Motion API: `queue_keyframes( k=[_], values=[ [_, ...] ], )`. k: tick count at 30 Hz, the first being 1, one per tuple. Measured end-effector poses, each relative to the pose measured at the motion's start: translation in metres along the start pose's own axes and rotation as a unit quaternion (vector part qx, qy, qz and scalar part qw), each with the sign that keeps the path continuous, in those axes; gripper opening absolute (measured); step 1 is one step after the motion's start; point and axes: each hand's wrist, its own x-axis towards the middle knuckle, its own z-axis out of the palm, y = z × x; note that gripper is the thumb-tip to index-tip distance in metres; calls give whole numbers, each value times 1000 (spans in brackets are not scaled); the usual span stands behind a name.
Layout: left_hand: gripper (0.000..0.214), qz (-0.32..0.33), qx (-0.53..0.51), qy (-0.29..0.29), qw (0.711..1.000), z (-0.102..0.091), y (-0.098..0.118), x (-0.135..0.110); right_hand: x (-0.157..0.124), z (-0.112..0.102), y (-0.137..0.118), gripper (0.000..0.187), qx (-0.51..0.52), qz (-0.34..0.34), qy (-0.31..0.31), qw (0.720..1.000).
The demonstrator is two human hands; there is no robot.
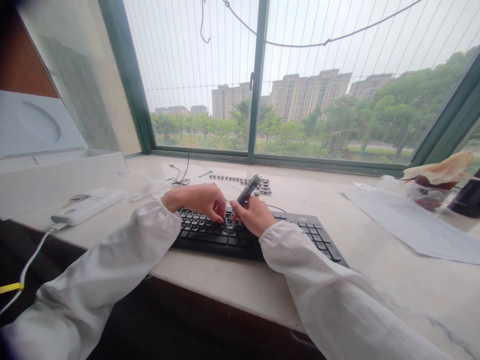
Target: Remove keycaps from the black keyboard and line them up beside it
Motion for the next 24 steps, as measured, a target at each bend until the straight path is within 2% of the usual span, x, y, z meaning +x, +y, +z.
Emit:
queue_keyframes(
  k=[6, 16, 24],
  values=[
    [12, 7, -12, 1, 1000, -1, 1, -1, -1, 0, -4, 30, -6, 3, 2, 1000],
    [18, 1, -5, -17, 1000, 1, -5, 0, -5, 10, -15, 21, -88, -4, 42, 995],
    [16, -5, 10, -9, 1000, 0, -2, 1, 1, 9, -13, 21, -47, 58, 31, 997]
  ],
)
